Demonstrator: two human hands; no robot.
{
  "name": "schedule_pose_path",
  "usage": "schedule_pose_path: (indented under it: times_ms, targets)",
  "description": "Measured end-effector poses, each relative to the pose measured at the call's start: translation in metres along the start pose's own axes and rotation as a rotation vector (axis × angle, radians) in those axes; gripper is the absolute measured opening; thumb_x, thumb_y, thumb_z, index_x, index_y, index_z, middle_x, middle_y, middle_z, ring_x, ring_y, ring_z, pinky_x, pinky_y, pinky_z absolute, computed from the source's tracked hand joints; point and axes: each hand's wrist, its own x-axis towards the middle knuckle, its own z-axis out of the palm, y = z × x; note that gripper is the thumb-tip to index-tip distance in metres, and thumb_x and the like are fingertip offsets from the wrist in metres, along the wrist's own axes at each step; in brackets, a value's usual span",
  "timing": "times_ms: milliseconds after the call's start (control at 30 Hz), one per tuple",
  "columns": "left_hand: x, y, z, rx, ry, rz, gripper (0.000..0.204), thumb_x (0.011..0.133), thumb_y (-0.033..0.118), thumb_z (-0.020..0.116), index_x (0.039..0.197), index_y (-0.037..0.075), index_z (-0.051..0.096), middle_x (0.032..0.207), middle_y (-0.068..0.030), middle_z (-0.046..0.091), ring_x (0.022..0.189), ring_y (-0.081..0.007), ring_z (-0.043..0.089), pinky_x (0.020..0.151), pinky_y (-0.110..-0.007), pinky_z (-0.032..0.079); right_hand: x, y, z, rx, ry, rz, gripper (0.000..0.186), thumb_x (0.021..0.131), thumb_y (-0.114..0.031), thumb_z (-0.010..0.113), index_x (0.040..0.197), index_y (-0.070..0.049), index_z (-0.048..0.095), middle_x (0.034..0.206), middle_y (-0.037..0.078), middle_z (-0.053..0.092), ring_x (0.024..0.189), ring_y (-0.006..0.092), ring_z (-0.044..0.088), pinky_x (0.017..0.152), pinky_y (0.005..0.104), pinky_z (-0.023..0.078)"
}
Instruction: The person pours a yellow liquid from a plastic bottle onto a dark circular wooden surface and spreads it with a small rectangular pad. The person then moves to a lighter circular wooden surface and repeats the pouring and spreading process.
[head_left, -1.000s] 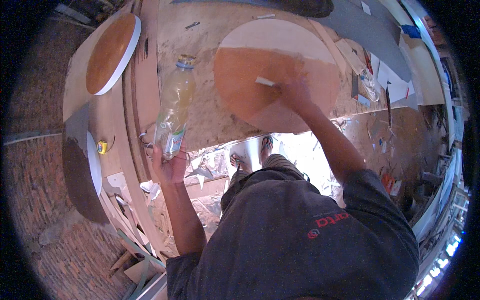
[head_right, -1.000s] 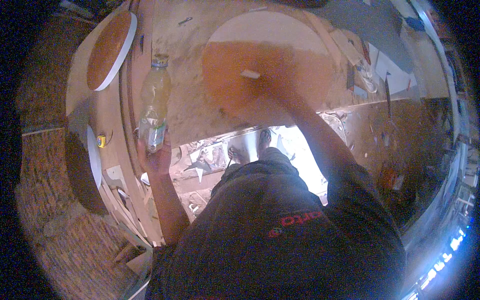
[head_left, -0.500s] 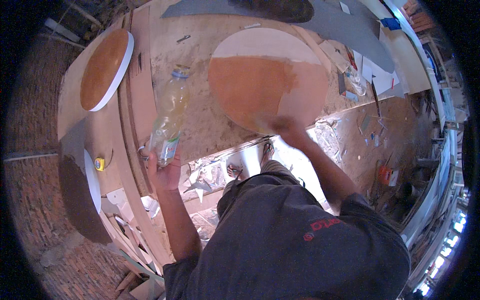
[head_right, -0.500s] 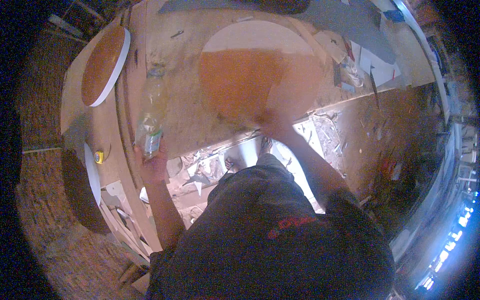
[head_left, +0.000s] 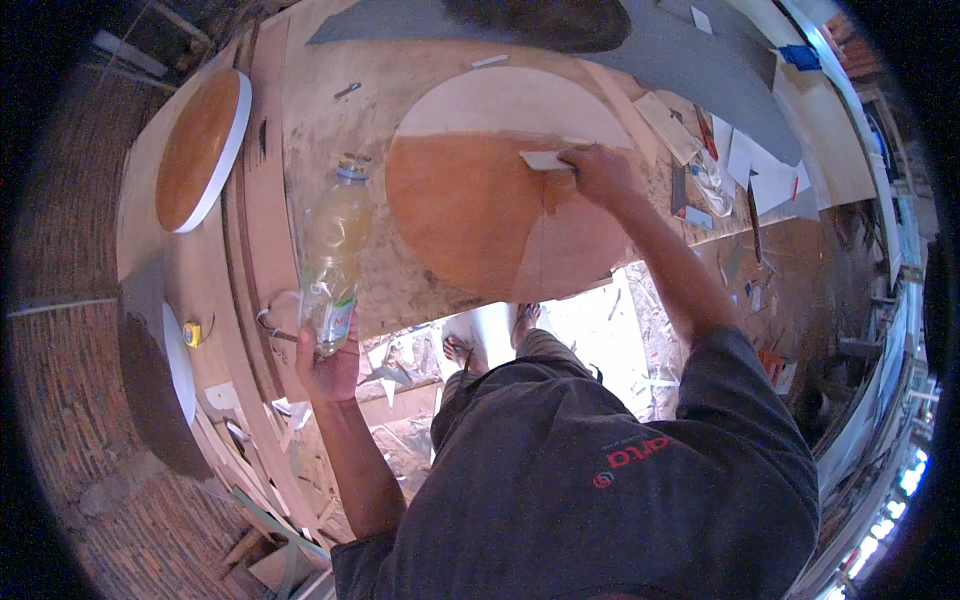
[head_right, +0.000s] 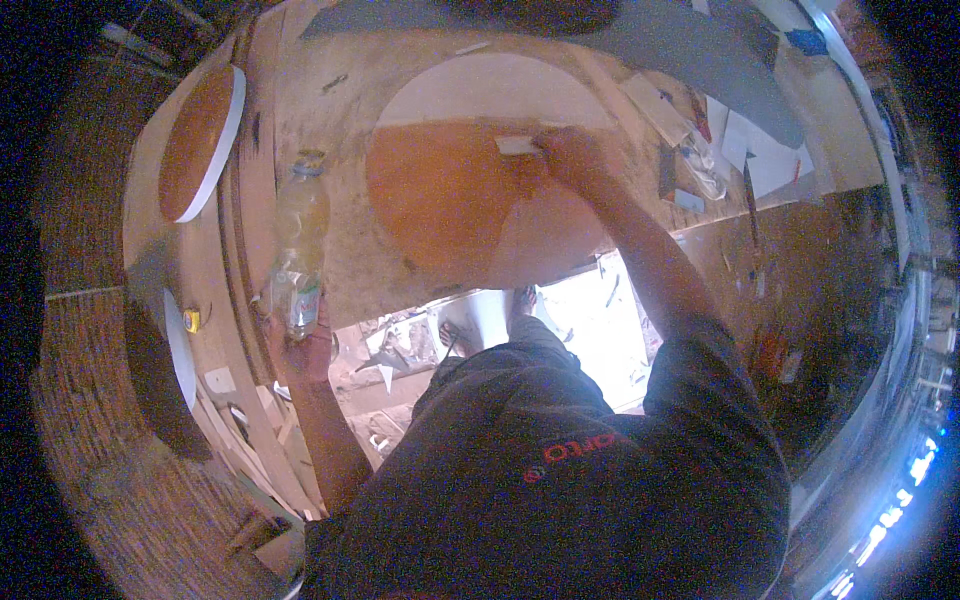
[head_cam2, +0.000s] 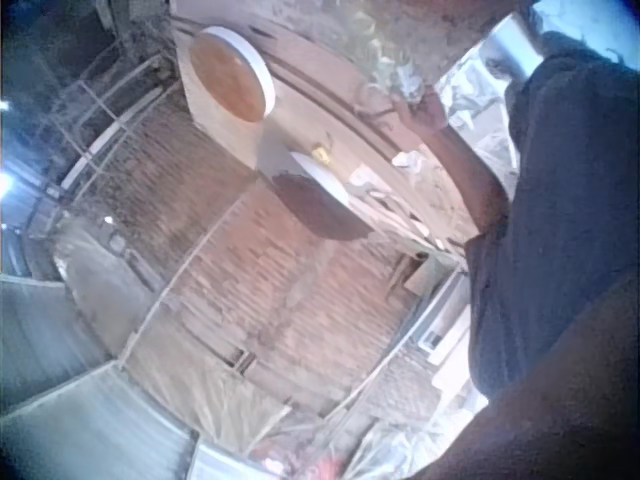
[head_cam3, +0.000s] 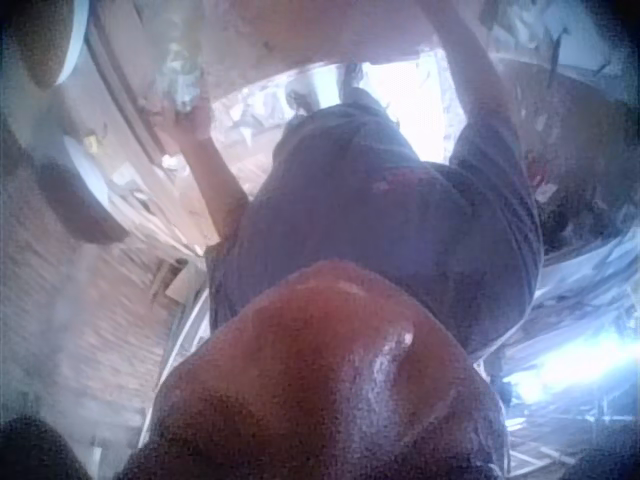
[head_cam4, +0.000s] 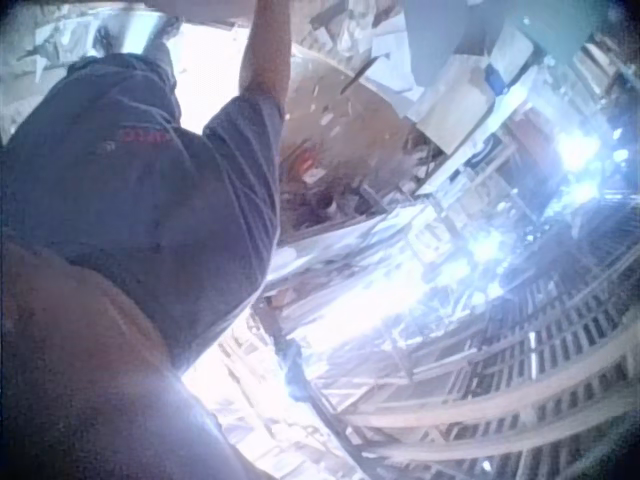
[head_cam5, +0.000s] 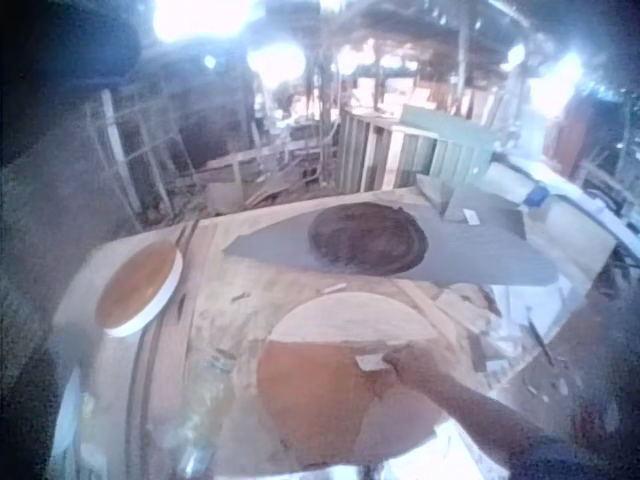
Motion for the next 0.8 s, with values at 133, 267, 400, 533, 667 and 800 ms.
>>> schedule_pose_path:
  times_ms: [133, 267, 400, 533, 667, 800]
  targets:
    - [-0.007, -0.013, 0.002, -0.010, 0.010, 0.001, 0.061, 0.092, 0.028, 0.073, 0.141, -0.003, 0.053, 0.141, -0.0175, 0.061, 0.127, -0.0321, 0.062, 0.112, -0.047, 0.048, 0.023, 0.007, -0.031, 0.038, -0.036, 0.083, 0.029, 0.092, -0.014, 0.059, 0.114, -0.020, 0.077, 0.107, 0.013, 0.076, 0.104, 0.0363, 0.071, 0.087, 0.0509, 0.056]
    - [-0.007, -0.019, 0.007, 0.044, -0.019, -0.007, 0.056, 0.094, 0.026, 0.071, 0.139, -0.003, 0.054, 0.140, -0.0168, 0.062, 0.126, -0.0310, 0.063, 0.113, -0.048, 0.047, 0.034, -0.001, -0.030, -0.039, -0.204, 0.147, 0.027, 0.091, -0.014, 0.060, 0.111, -0.020, 0.078, 0.105, 0.014, 0.075, 0.099, 0.0370, 0.072, 0.086, 0.0516, 0.057]
    - [-0.006, -0.022, 0.017, 0.047, 0.014, -0.022, 0.051, 0.096, 0.023, 0.069, 0.138, -0.003, 0.055, 0.140, -0.0167, 0.062, 0.127, -0.0301, 0.062, 0.113, -0.048, 0.048, -0.001, -0.021, 0.002, -0.082, -0.165, 0.113, 0.028, 0.089, -0.016, 0.062, 0.110, -0.021, 0.079, 0.100, 0.015, 0.075, 0.094, 0.0366, 0.073, 0.082, 0.0506, 0.058]
    - [-0.007, -0.014, 0.017, 0.043, 0.034, -0.057, 0.051, 0.097, 0.021, 0.069, 0.138, -0.003, 0.054, 0.139, -0.0174, 0.062, 0.128, -0.0298, 0.061, 0.112, -0.048, 0.048, -0.064, -0.074, -0.037, -0.018, -0.272, -0.074, 0.028, 0.084, -0.017, 0.066, 0.108, -0.021, 0.080, 0.092, 0.014, 0.074, 0.088, 0.0353, 0.073, 0.077, 0.0488, 0.059]
    - [-0.002, -0.009, 0.001, 0.052, 0.011, -0.087, 0.051, 0.097, 0.020, 0.068, 0.139, -0.004, 0.053, 0.140, -0.0180, 0.061, 0.129, -0.0308, 0.061, 0.111, -0.048, 0.050, -0.125, -0.105, -0.025, 0.045, -0.297, 0.002, 0.031, 0.082, -0.015, 0.067, 0.109, -0.021, 0.080, 0.090, 0.013, 0.074, 0.084, 0.0351, 0.073, 0.075, 0.0494, 0.058]
    - [0.002, -0.002, -0.010, 0.028, -0.014, -0.125, 0.050, 0.098, 0.019, 0.068, 0.140, -0.003, 0.052, 0.141, -0.0177, 0.059, 0.129, -0.0315, 0.060, 0.110, -0.048, 0.050, -0.168, -0.133, -0.035, 0.074, -0.193, -0.085, 0.034, 0.080, -0.013, 0.066, 0.110, -0.022, 0.080, 0.090, 0.014, 0.074, 0.084, 0.0347, 0.073, 0.076, 0.0501, 0.057]
